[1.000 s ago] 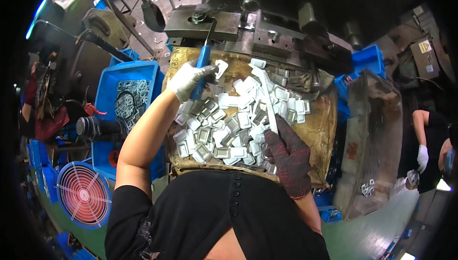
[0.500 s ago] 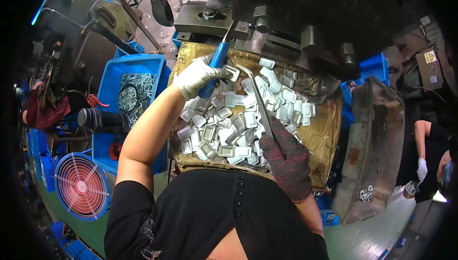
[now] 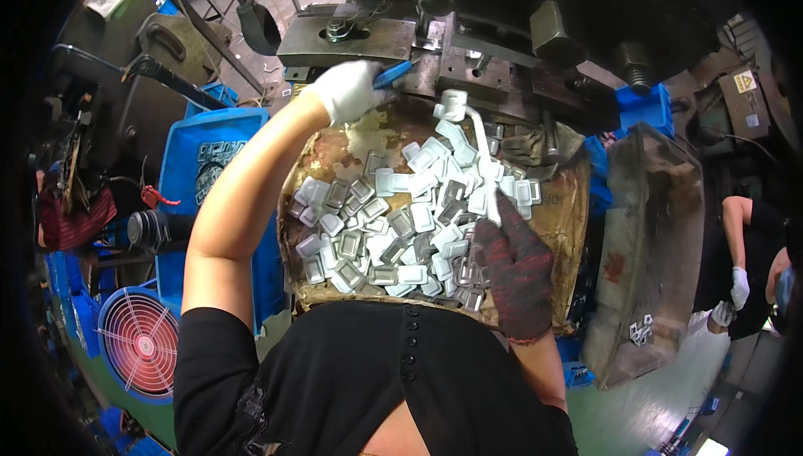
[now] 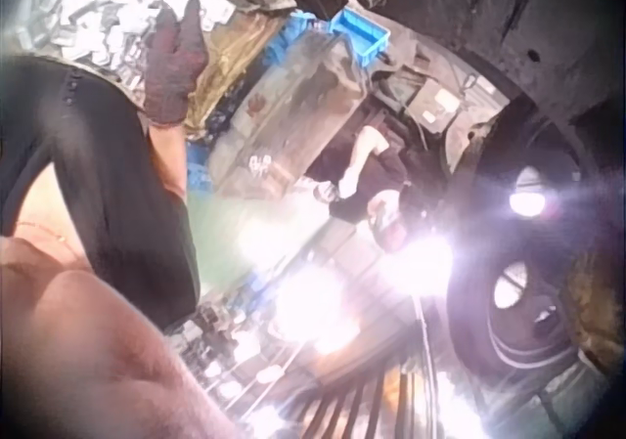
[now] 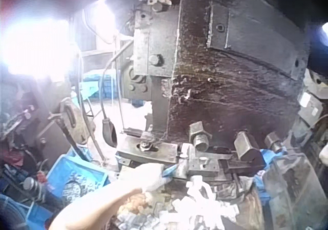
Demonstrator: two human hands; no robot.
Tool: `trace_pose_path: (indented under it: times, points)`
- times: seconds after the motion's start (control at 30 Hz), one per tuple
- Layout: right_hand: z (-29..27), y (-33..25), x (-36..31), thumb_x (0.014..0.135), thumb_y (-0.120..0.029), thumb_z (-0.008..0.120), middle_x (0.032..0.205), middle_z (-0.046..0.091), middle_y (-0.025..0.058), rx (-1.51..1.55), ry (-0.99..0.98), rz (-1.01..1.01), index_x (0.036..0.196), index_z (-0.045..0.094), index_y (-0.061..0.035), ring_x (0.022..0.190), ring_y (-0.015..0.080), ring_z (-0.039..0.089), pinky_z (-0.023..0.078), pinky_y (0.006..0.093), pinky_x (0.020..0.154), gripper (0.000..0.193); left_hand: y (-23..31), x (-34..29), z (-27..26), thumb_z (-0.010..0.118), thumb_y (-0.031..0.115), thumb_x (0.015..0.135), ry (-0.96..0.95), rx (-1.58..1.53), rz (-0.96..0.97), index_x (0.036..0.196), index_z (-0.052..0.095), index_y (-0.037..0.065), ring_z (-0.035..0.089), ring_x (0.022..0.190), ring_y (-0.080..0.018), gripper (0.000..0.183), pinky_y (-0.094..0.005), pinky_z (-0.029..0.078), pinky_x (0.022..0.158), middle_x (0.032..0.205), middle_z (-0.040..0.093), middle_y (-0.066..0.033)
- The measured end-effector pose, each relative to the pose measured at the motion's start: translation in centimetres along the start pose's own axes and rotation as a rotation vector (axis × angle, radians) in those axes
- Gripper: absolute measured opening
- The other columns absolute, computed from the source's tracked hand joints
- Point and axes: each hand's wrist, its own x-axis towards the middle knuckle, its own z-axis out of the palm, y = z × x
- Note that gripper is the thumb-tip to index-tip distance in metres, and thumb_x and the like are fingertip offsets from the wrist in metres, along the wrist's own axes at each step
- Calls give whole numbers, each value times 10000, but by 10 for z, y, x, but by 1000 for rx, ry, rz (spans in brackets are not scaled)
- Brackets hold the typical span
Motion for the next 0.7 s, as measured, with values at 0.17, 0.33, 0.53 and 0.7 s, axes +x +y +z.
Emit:
trace_pose_path:
  times: [0.17,0.33,0.53,0.7]
  points:
    - [-8,-18,21,914,-137,639,852,660,30,-66,164,-23,1334,554,-48,631,65,573,471,229,555,438,43,52,-29,568,121,825,-168,351,-52,1046,713,55,712,901,-275,273,-391,563,769,996,719,-139]
    - [-3,-29,32,915,-133,633,871,640,17,0,151,-16,1345,551,-74,628,49,537,447,220,535,441,42,44,-26,556,157,853,22,166,-138,1013,712,35,703,902,-308,255,-400,553,791,976,707,-185]
    - [13,-10,75,918,-180,641,935,666,68,49,117,-82,1330,557,-90,688,135,610,497,290,608,430,5,-19,13,661,229,807,27,-121,79,1023,665,72,675,853,-344,267,-425,536,783,915,686,-177]
    - [23,-10,85,909,-234,632,1039,668,203,-568,210,-303,1303,566,-109,869,345,672,522,422,755,418,-8,-84,45,714,153,727,-278,-53,538,1162,631,180,606,1078,-312,443,-392,507,898,1213,609,-76]
